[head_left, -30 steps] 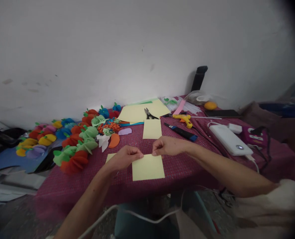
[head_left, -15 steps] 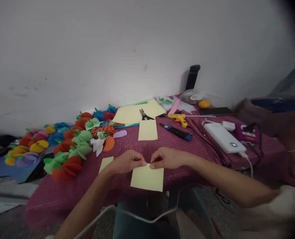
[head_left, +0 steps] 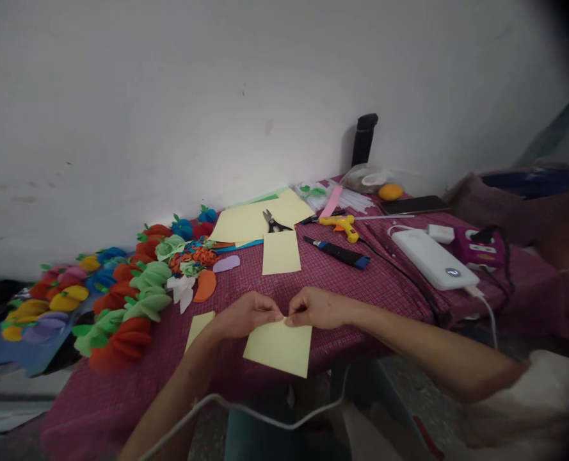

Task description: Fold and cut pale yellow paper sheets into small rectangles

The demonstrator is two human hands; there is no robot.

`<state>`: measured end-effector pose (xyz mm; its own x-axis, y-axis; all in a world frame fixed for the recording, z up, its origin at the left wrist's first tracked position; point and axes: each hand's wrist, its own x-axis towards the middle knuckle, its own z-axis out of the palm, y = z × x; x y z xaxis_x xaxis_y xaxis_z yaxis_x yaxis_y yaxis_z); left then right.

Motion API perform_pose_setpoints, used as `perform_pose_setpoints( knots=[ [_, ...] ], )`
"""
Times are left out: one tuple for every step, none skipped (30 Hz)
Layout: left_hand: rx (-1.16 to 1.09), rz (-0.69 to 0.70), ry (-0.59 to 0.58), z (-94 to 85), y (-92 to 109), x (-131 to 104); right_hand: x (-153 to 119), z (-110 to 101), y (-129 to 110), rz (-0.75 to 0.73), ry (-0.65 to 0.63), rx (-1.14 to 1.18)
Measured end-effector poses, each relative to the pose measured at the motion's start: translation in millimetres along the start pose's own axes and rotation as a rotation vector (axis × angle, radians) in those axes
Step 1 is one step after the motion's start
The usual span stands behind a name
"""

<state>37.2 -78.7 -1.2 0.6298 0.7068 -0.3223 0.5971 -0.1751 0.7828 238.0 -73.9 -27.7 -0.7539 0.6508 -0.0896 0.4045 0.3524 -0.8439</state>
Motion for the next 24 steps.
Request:
perform_pose_setpoints(
  knots=[
    [-0.018,-0.017,0.008,-2.4,-1.8,1.4,-1.1,-1.7,2.6,-0.004,-0.001,0.015],
    [-0.034,-0.03,0.022,-5.1,-4.0,2.7,-2.9,-3.4,5.6,-0.005,-0.006,0.033],
    [-0.043,-0.036,0.042,-7.9,-6.5,3.9,-5.4,-4.9,8.8,-0.003,-0.012,0.052],
    [-0.046,-0.034,0.064,-10.7,-9.0,5.0,-8.2,-6.2,12.1,0.003,-0.015,0.073],
    [-0.045,-0.029,0.088,-13.4,-11.5,6.2,-11.3,-6.9,15.3,0.009,-0.017,0.093],
    [-0.038,-0.024,0.112,-15.9,-13.8,7.3,-14.4,-7.2,18.4,0.015,-0.018,0.114],
    [-0.027,-0.024,0.136,-18.1,-15.9,8.5,-17.3,-7.0,21.1,0.027,-0.023,0.138],
    [-0.011,-0.028,0.166,-20.0,-17.8,9.6,-19.7,-6.3,23.5,0.046,-0.027,0.167],
    [0.008,-0.037,0.212,-21.7,-19.4,10.7,-21.4,-5.2,25.4,0.072,-0.026,0.197],
    [0.027,-0.051,0.282,-23.0,-20.7,11.9,-22.3,-4.0,26.6,0.1,-0.015,0.225],
    [0.042,-0.066,0.378,-23.8,-21.4,12.9,-22.1,-2.7,27.3,0.124,0.009,0.249],
    [0.052,-0.076,0.487,-23.9,-21.6,13.9,-21.0,-1.4,27.2,0.139,0.045,0.269],
    [0.057,-0.075,0.598,-23.1,-21.1,14.7,-19.1,-0.3,26.5,0.147,0.094,0.282],
    [0.056,-0.063,0.695,-21.4,-19.9,15.2,-16.6,0.7,25.2,0.148,0.148,0.286],
    [0.052,-0.043,0.769,-18.6,-18.2,15.4,-14.0,1.4,23.3,0.152,0.199,0.283],
    [0.052,-0.019,0.817,-14.7,-16.1,15.2,-11.9,1.9,20.9,0.163,0.238,0.27],
    [0.059,0.004,0.842,-10.0,-13.8,14.4,-10.6,2.0,18.1,0.182,0.257,0.238],
    [0.075,0.019,0.854,-4.6,-11.6,13.2,-10.6,1.6,15.1,0.202,0.255,0.184],
    [0.102,0.028,0.848,1.1,-9.7,11.5,-12.1,0.6,12.0,0.219,0.244,0.106],
    [0.135,0.034,0.83,6.7,-8.4,9.3,-15.0,-1.1,9.0,0.233,0.242,0.002],
    [0.171,0.046,0.802,12.0,-7.6,6.6,-19.2,-3.7,6.2,0.244,0.262,-0.12],
    [0.207,0.063,0.768,16.9,-7.4,3.5,-24.3,-7.4,4.0,0.253,0.303,-0.251],
    [0.241,0.088,0.734,21.1,-7.5,0.1,-29.7,-12.1,2.5,0.266,0.371,-0.38],
    [0.274,0.119,0.699,24.8,-7.8,-3.6,-34.8,-17.8,2.0,0.281,0.428,-0.484]
  ],
)
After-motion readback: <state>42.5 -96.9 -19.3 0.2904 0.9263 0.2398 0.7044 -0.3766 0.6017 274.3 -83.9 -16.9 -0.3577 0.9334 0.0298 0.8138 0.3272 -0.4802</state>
